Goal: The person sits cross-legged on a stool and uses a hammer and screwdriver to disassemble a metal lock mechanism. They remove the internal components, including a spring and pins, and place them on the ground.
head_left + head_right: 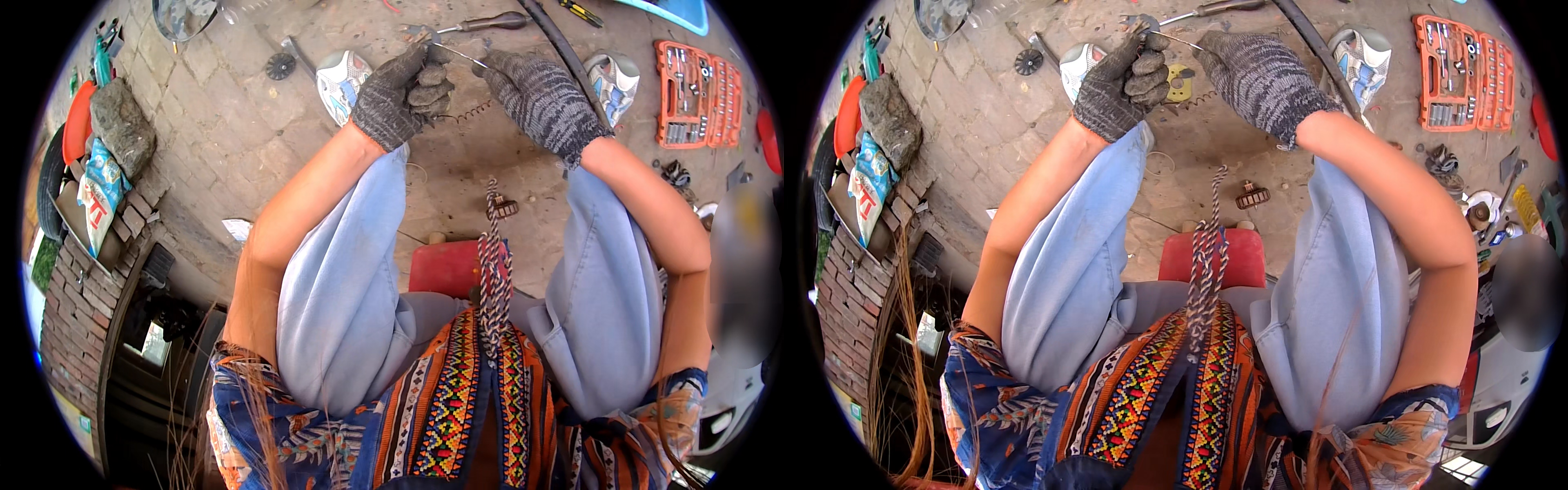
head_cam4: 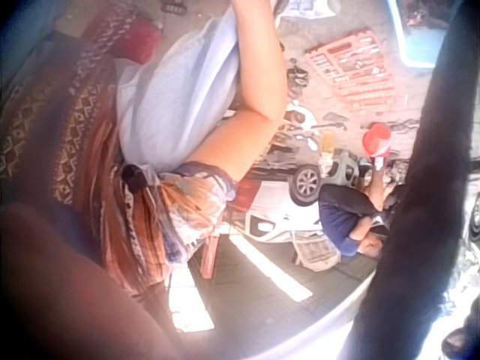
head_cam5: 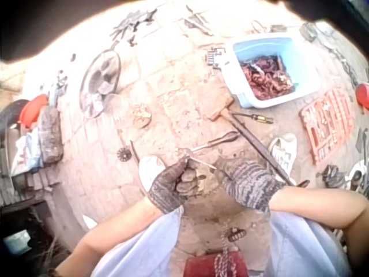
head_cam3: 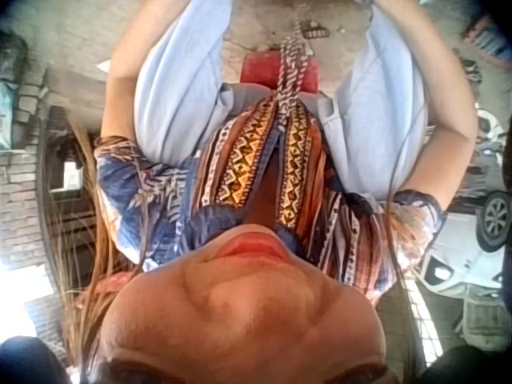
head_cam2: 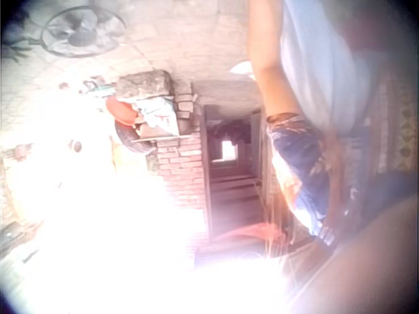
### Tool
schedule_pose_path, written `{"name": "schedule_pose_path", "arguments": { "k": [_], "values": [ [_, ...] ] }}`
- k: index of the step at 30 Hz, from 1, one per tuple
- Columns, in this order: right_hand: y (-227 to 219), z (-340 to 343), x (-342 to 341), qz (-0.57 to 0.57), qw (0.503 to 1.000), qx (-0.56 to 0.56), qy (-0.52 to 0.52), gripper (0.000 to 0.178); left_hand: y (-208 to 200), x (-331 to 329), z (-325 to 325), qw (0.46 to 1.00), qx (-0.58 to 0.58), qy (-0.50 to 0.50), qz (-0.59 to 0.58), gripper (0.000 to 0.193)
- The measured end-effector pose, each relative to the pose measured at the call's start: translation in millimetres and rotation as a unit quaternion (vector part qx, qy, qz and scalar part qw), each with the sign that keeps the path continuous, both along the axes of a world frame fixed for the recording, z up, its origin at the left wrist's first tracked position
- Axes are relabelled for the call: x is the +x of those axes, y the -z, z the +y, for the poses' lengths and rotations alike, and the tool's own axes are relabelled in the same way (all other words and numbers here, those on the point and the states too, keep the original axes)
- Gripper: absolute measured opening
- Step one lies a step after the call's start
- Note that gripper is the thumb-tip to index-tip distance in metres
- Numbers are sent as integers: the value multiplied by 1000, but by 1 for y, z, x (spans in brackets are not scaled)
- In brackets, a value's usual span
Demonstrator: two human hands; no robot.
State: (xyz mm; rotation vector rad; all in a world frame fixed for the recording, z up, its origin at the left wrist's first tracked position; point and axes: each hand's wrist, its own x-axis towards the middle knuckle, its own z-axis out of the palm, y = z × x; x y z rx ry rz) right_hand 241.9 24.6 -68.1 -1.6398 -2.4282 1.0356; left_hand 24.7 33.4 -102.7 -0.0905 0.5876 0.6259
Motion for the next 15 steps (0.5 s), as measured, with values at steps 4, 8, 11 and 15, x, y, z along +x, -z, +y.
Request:
{"name": "schedule_pose_path", "arguments": {
  "k": [4,8,11,15],
  "values": [
    [5,-2,0,24,999,40,-2,32,3,-2,2,1000,-11,4,-14,29],
    [1,4,-5,10,1000,-27,3,33,6,-5,2,1000,-4,12,4,30],
    [-5,11,-2,-2,999,-46,-7,34,3,-7,1,999,1,30,39,32],
    [-5,14,0,-19,999,-34,-35,33,4,-6,0,994,21,51,93,30]
  ]
}}
